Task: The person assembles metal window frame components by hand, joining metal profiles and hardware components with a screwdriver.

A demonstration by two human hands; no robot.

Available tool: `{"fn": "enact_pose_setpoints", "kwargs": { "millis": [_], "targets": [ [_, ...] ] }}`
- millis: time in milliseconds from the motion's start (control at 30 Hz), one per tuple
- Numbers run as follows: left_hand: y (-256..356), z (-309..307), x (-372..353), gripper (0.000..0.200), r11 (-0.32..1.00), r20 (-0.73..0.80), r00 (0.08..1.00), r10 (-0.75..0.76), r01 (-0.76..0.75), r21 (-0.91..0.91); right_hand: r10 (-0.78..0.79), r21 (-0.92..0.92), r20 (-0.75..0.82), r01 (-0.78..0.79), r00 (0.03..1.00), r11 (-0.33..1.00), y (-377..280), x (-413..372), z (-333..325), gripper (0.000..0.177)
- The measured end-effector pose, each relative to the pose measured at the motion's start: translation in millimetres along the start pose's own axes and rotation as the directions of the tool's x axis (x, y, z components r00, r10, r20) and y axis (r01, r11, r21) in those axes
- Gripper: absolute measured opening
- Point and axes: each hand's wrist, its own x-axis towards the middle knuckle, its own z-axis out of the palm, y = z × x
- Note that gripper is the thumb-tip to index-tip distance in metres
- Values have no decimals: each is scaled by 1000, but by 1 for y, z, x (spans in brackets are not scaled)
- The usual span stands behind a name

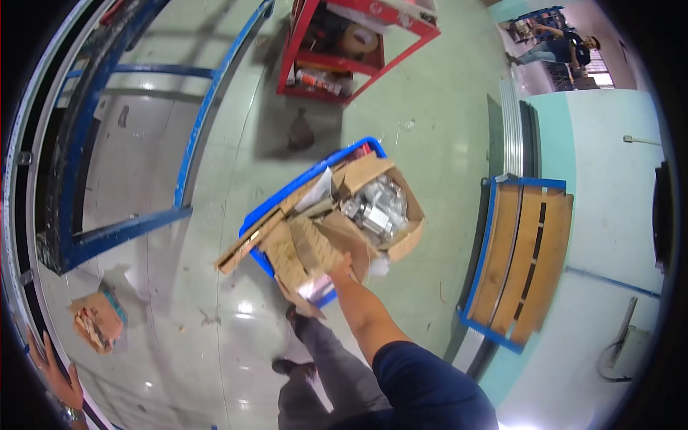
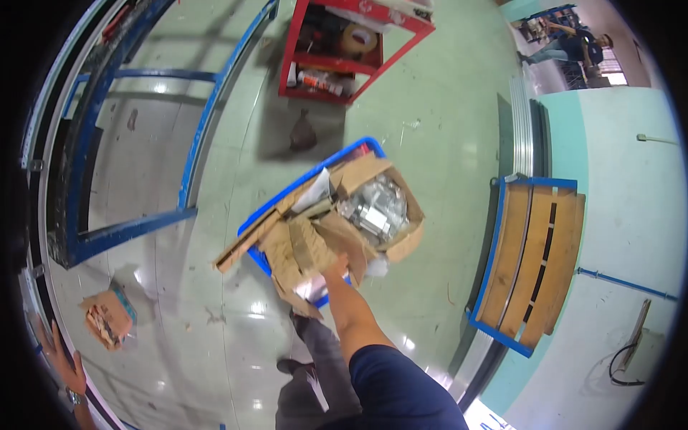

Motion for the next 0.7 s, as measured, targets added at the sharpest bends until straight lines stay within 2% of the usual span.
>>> {"fn": "enact_pose_setpoints", "kwargs": {
  "millis": [67, 133, 300, 333, 433, 500, 600, 700],
  "targets": [
    [3, 0, -2, 72, 1000, 9, 1000, -14, 14, -1, 4, -79, 132, 7, 991, 997, -1, 21, -5, 82],
    [-4, 5, 3, 72, 1000, 3, 1000, -2, 2, 1, -19, -143, 179, 45, 984, 989, -15, 30, 1, 80],
    [-1, 7, 6, 73, 999, -55, 998, 43, -44, -29, -66, -202, 244, 117, 968, 972, -34, 30, 18, 74],
    [7, 2, 12, 72, 997, -58, 998, 4, -9, -81, -73, -206, 254, 127, 964, 970, -38, 30, 20, 73],
    [7, 2, 11, 73, 998, -23, 999, -28, 27, -58, -92, -192, 246, 141, 965, 971, -55, 30, 21, 70],
    [6, 6, 8, 76, 997, -32, 999, -40, 38, -74, -119, -140, 190, 147, 974, 979, -61, 28, 16, 60],
    [4, 5, 10, 74, 998, 3, 999, -36, 37, -60, -144, -31, 193, 153, 971, 988, -49, 32, 29, 55],
    [0, 4, 2, 74, 994, 92, 990, -110, 111, -7, -135, 263, 180, 85, 974, 961, -23, 29, 35, 50]
  ]
}}
